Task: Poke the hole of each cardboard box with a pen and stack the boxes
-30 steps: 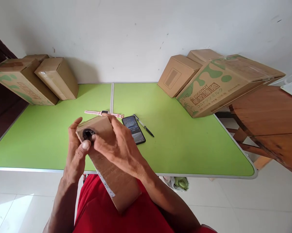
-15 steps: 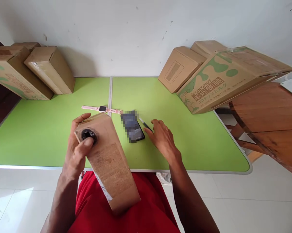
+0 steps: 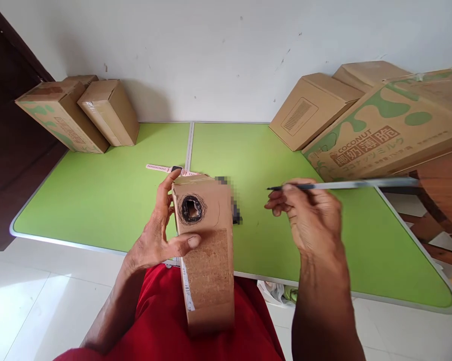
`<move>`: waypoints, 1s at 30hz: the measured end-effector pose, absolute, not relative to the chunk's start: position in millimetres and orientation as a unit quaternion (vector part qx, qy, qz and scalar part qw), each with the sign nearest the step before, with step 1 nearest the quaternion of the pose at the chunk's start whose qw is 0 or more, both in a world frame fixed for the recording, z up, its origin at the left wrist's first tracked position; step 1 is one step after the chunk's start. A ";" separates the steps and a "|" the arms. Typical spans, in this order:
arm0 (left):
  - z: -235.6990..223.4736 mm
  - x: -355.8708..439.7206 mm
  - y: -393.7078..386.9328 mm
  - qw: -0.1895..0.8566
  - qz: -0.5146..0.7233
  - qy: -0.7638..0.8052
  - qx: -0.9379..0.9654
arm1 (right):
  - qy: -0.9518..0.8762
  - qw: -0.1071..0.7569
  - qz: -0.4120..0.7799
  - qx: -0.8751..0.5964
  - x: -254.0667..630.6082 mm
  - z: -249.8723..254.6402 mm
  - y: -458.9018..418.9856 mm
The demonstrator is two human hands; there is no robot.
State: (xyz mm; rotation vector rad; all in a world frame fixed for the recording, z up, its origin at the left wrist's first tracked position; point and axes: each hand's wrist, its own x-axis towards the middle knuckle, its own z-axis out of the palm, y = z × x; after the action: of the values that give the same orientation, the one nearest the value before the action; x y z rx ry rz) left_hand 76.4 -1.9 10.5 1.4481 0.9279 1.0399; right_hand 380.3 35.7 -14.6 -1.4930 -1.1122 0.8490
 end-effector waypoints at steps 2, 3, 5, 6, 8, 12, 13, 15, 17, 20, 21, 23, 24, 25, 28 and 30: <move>8.9 77.5 -0.2 0.541 0.432 0.381 0.612 | -0.454 0.656 0.402 -0.448 365.0 8.9 19.3; 8.3 77.8 0.6 0.543 0.430 0.377 0.615 | -0.469 0.680 0.425 -0.370 353.9 19.5 10.0; 7.7 77.8 1.8 0.539 0.431 0.366 0.624 | -0.505 0.679 0.448 -0.289 328.3 35.1 -8.8; 7.6 77.5 2.1 0.536 0.432 0.364 0.628 | -0.519 0.678 0.440 -0.279 315.7 39.5 -17.2; 7.6 76.7 2.1 0.531 0.430 0.367 0.631 | -0.555 0.671 0.392 -0.296 295.1 42.5 -30.0; 7.9 76.1 1.0 0.524 0.428 0.381 0.630 | -0.614 0.648 0.316 -0.321 278.0 39.4 -37.4; 8.3 76.6 0.7 0.523 0.429 0.384 0.628 | -0.615 0.646 0.315 -0.325 277.2 39.2 -36.9; 9.7 78.1 0.4 0.522 0.428 0.391 0.626 | -0.613 0.642 0.315 -0.336 276.6 40.0 -35.6; 11.6 80.1 0.4 0.521 0.429 0.394 0.624 | -0.617 0.635 0.310 -0.345 276.1 41.1 -34.8; 13.7 82.8 0.5 0.515 0.431 0.401 0.623 | -0.640 0.620 0.289 -0.349 276.0 41.0 -34.6; 14.0 83.4 0.4 0.515 0.430 0.405 0.622 | -0.648 0.615 0.281 -0.350 276.4 40.7 -34.6; 14.2 84.0 0.0 0.515 0.430 0.410 0.618 | -0.659 0.606 0.273 -0.353 278.0 40.1 -34.5; 14.2 84.0 -0.3 0.515 0.432 0.409 0.618 | -0.661 0.603 0.273 -0.355 279.1 40.0 -34.6; 14.0 83.8 -0.6 0.514 0.434 0.406 0.619 | -0.662 0.602 0.272 -0.355 280.3 40.0 -34.6; 13.8 82.5 -1.4 0.515 0.434 0.398 0.623 | -0.655 0.608 0.264 -0.364 283.6 40.5 -34.6; 13.8 81.6 -1.4 0.520 0.432 0.398 0.621 | -0.634 0.622 0.258 -0.380 284.5 40.6 -34.2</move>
State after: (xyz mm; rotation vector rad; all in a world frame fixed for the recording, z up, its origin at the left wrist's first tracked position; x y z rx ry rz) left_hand 81.6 -1.4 13.8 1.4883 0.9535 1.0363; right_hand 284.5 -34.2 40.6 -0.8725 -1.4561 0.5937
